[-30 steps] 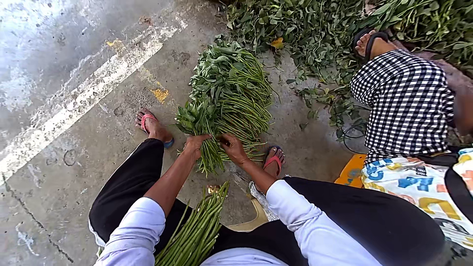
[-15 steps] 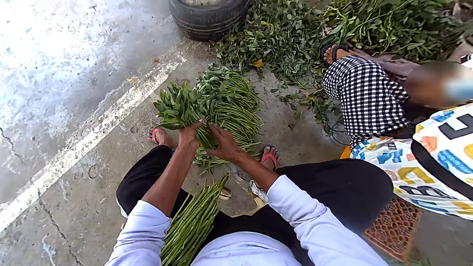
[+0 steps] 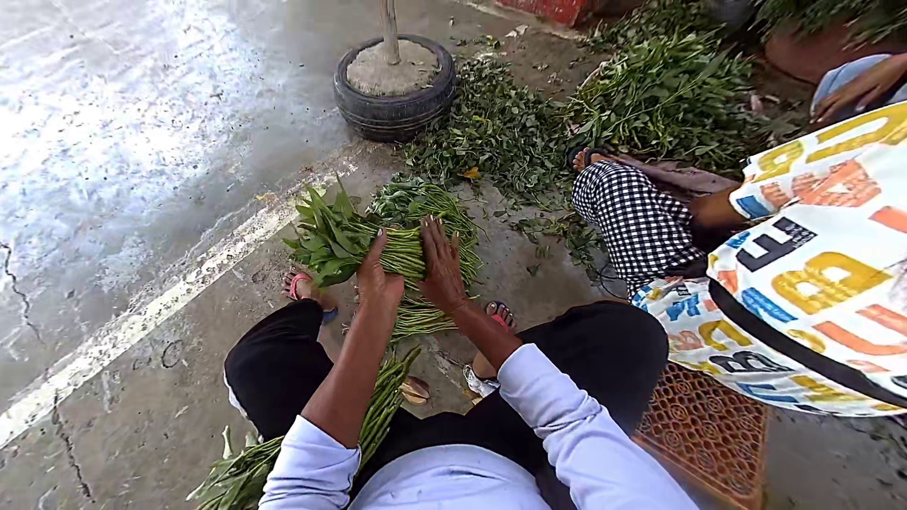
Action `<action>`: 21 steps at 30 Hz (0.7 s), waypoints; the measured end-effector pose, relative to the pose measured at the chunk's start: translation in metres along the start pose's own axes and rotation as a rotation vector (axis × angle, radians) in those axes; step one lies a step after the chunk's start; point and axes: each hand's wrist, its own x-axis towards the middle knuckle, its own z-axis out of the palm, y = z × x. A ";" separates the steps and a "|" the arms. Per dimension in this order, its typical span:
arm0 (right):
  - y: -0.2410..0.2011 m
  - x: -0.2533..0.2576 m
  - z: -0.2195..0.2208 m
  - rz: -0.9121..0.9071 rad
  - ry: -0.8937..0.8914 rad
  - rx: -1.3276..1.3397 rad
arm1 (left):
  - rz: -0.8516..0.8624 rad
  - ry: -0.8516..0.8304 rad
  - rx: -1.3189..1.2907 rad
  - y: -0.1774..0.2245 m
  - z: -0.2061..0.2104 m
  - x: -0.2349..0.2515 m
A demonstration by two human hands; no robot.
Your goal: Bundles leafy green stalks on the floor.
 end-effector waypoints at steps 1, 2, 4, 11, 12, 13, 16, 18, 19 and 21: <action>0.007 0.002 -0.005 -0.023 0.009 -0.003 | -0.021 0.014 0.000 -0.001 0.001 -0.006; 0.014 0.004 -0.009 -0.050 0.020 0.001 | -0.031 0.030 0.000 -0.002 0.001 -0.012; 0.025 0.010 -0.016 -0.123 0.021 0.004 | -0.018 0.031 -0.019 -0.004 0.000 -0.018; 0.023 0.051 -0.061 -0.147 -0.307 -0.032 | 0.013 -0.116 0.024 0.001 -0.005 -0.036; 0.025 0.063 -0.070 -0.124 -0.393 -0.066 | -0.040 -0.174 0.057 0.003 -0.011 -0.039; 0.029 0.077 -0.078 -0.100 -0.491 -0.111 | -0.126 -0.227 0.111 0.005 -0.020 -0.043; 0.035 0.121 -0.107 -0.010 -0.822 -0.308 | -0.419 -0.495 0.415 0.025 -0.042 -0.065; 0.030 0.139 -0.123 -0.048 -0.923 -0.467 | -0.439 -0.817 0.629 0.052 -0.047 -0.078; 0.021 0.146 -0.130 -0.096 -0.947 -0.535 | -0.350 -0.950 0.755 0.070 -0.044 -0.081; -0.002 0.154 -0.136 -0.232 -0.962 -0.625 | -0.053 -0.999 0.981 0.105 -0.033 -0.082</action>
